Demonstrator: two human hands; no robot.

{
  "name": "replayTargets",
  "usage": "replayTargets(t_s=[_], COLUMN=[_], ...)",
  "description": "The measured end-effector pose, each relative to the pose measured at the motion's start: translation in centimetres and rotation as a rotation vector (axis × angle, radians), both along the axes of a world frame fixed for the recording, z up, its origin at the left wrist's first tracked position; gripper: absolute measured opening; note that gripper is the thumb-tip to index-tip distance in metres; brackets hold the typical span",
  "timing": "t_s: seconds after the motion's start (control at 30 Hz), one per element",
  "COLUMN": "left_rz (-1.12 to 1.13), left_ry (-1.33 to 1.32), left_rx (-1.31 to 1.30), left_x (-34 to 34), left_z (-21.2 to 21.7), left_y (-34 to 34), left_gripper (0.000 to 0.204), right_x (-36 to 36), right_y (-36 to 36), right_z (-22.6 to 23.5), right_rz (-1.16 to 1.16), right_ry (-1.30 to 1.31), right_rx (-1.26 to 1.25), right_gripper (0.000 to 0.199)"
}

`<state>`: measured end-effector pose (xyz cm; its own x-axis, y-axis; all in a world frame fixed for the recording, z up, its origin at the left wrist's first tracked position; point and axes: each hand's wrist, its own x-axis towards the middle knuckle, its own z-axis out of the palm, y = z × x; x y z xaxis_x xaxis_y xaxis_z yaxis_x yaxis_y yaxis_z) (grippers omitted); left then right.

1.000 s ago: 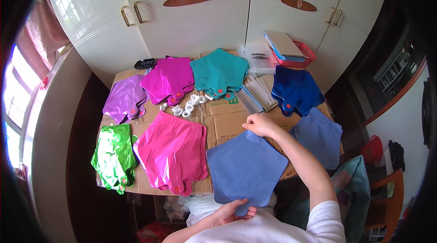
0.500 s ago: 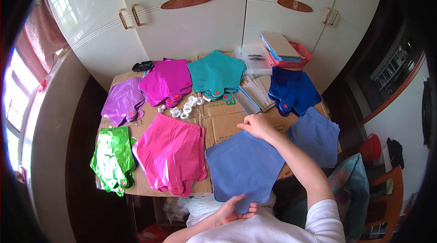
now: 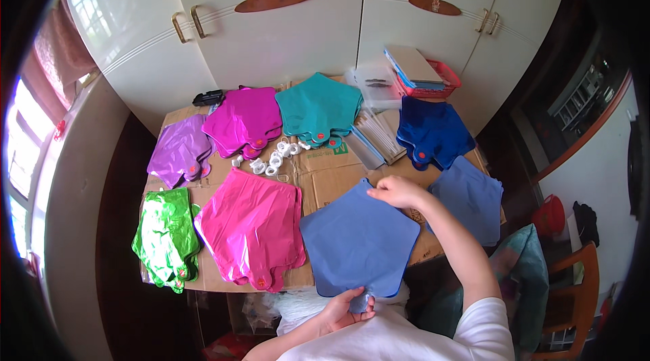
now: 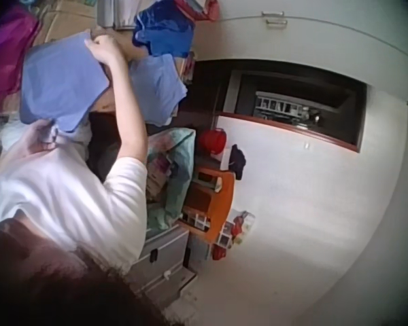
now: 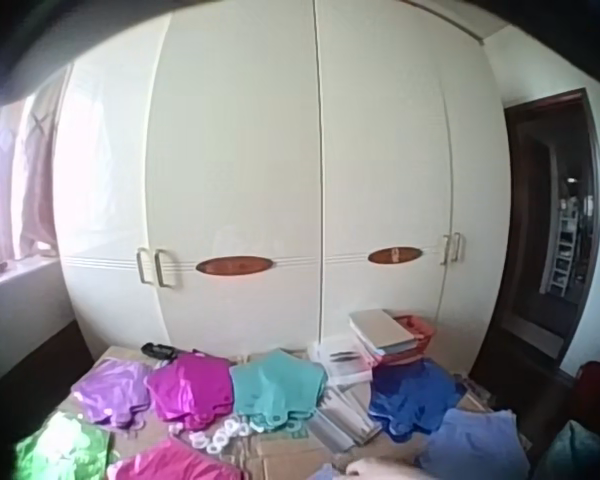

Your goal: Folding and inserting colorful plastic bags into plastic packaging pouches.

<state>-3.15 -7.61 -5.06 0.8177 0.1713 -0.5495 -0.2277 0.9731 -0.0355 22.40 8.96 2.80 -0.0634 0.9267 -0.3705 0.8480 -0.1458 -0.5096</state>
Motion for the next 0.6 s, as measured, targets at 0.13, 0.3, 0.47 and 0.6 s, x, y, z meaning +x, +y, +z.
replayTargets(t_s=[0.13,0.3,0.47,0.6], left_rz=[-0.008,-0.056,-0.065,-0.026], left_ry=[0.069,0.141,0.156,0.138], left_rx=[-0.013,0.061,0.1,0.069], left_x=[0.3,0.8,0.8,0.6], left_z=[0.6,0.9,1.1,0.9], left_y=[0.2,0.2,0.6,0.7], left_gripper=[0.019,0.017,0.018,0.019], right_x=[0.7,1.4,0.7,0.9], right_y=[-4.2,-7.2,-7.6,-7.4], right_z=[1.0,0.0,-0.9,-1.1], right_rz=[0.1,0.038,-0.102,-0.094], right_ry=[-0.177,-0.104,0.156,0.136], right_rx=[0.018,0.162,0.191,0.185], right_gripper=[0.044,0.033,0.026,0.022])
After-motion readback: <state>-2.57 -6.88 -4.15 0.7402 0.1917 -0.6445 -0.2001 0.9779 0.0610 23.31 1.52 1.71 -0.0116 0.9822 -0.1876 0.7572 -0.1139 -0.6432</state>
